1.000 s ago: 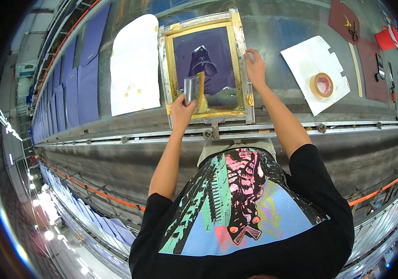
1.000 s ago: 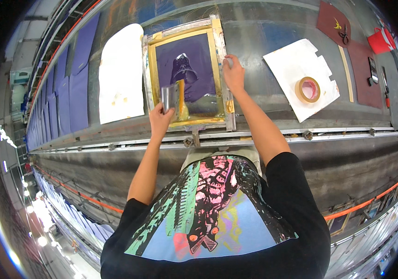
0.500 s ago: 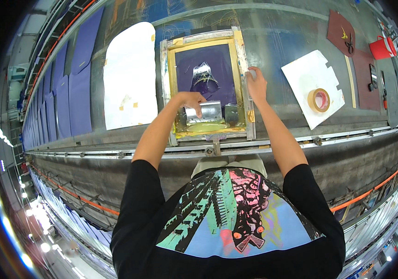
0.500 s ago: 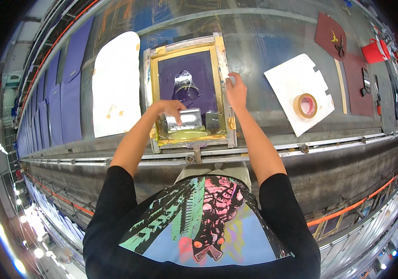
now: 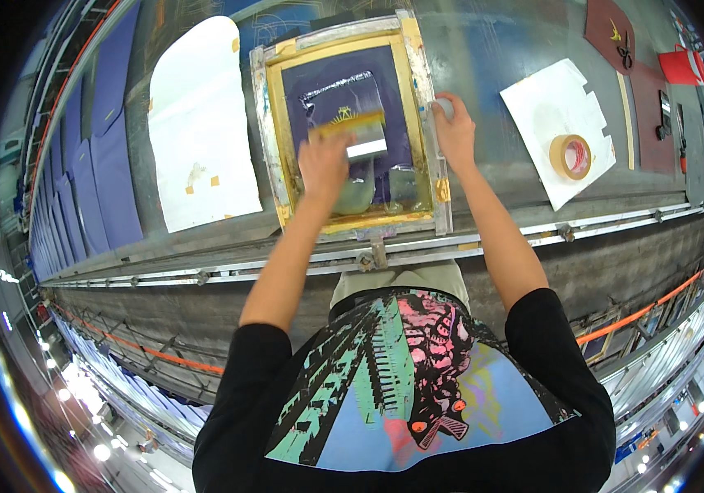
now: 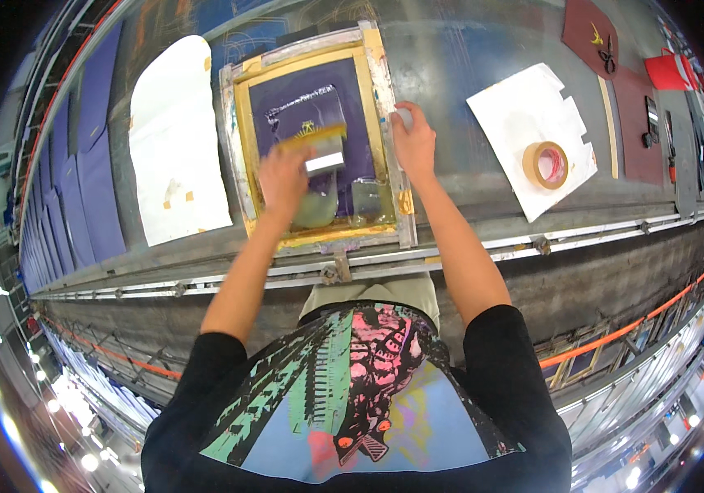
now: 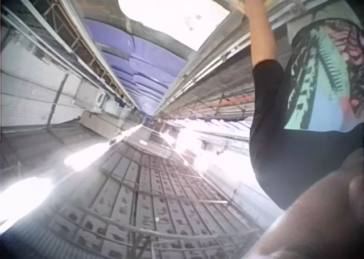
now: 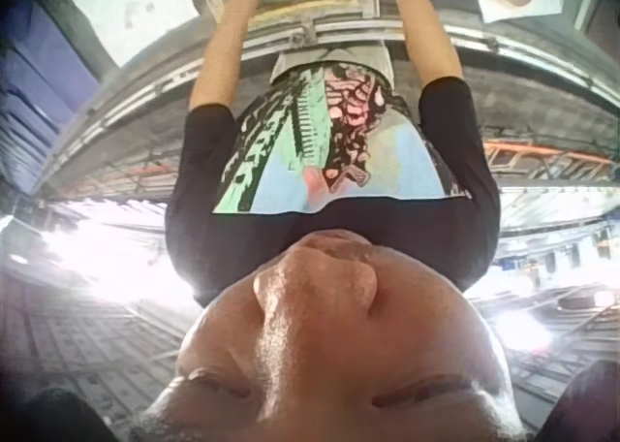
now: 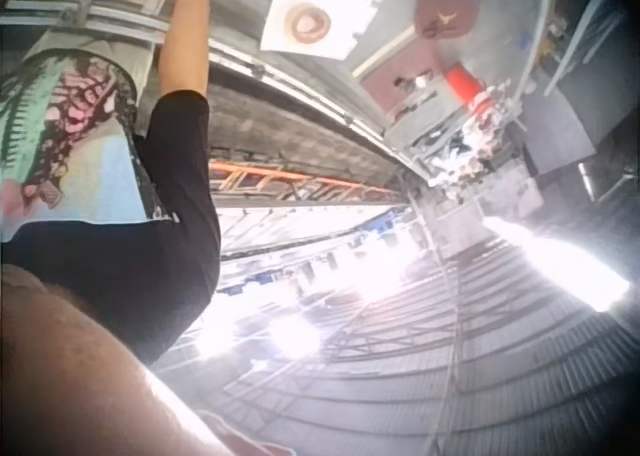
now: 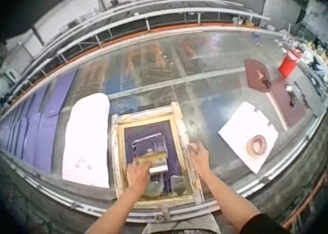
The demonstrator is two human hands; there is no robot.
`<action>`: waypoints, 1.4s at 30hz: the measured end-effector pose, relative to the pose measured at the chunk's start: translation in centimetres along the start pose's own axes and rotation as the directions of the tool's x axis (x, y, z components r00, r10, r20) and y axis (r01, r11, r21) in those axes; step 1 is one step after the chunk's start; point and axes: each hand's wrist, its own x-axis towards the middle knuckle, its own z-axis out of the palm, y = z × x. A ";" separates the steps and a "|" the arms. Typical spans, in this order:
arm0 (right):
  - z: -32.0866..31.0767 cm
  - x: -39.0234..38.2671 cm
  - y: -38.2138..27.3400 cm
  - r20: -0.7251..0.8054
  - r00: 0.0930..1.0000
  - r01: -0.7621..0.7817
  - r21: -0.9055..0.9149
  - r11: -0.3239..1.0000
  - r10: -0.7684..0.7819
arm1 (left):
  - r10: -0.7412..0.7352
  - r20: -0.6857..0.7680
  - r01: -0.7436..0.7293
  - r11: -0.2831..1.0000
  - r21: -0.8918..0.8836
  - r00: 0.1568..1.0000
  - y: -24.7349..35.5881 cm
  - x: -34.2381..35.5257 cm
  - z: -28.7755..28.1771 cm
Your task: The person pours purple ink onto a screen printing frame and uses a squeegee to spread the ink across the mesh. They then move the frame to a conveyor belt and repeatedly pull the squeegee across the screen to print a design onto a series of purple fabric pieces.
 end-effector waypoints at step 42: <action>0.5 2.9 2.5 0.095 0.995 -0.041 0.117 0.992 0.029 | -0.027 0.038 0.035 0.971 -0.238 0.999 4.8 -7.2 -2.4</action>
